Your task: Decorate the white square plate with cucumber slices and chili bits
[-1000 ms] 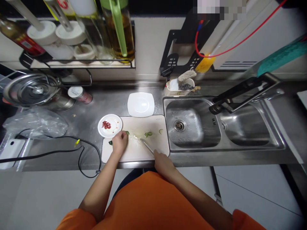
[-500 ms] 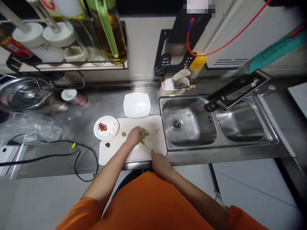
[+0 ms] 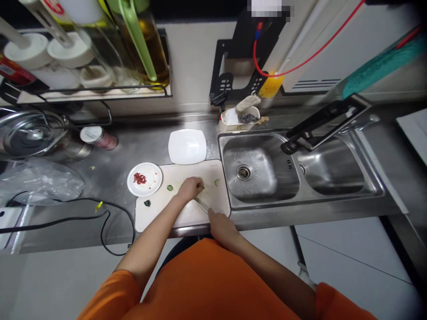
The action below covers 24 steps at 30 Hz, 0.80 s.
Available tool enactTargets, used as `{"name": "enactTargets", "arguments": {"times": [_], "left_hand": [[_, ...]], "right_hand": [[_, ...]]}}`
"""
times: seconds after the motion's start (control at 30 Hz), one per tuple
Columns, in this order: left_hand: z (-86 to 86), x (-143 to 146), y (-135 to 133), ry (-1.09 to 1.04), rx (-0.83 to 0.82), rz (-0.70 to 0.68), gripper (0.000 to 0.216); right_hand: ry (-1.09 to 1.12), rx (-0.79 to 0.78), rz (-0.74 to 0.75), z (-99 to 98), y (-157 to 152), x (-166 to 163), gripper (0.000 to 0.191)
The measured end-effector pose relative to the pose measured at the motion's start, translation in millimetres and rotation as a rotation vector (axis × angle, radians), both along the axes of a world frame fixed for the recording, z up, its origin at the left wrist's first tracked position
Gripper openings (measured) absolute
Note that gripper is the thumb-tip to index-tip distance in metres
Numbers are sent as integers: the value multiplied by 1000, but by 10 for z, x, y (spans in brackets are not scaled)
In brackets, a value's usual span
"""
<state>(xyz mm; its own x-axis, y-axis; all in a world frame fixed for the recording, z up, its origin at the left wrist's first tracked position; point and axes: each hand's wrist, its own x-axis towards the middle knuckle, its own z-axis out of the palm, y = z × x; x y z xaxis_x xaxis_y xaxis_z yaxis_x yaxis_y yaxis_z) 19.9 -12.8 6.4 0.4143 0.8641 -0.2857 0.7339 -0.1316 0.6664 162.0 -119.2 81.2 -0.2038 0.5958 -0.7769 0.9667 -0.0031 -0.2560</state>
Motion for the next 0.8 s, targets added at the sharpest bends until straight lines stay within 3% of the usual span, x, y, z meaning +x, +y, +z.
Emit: {"name": "enactTargets", "arguments": {"times": [0.23, 0.33, 0.47, 0.8], "left_hand": [[18, -341, -217, -81, -35, 395, 12], [-34, -500, -364, -91, -84, 485, 14], [-95, -568, -520, -85, -91, 556, 11], [-168, -541, -694, -46, 178, 524, 14]], "right_hand": [[11, -15, 11, 21, 30, 24, 36], [9, -13, 5, 24, 32, 29, 37], [2, -17, 29, 35, 46, 34, 37], [18, 35, 61, 53, 75, -80, 34]]}}
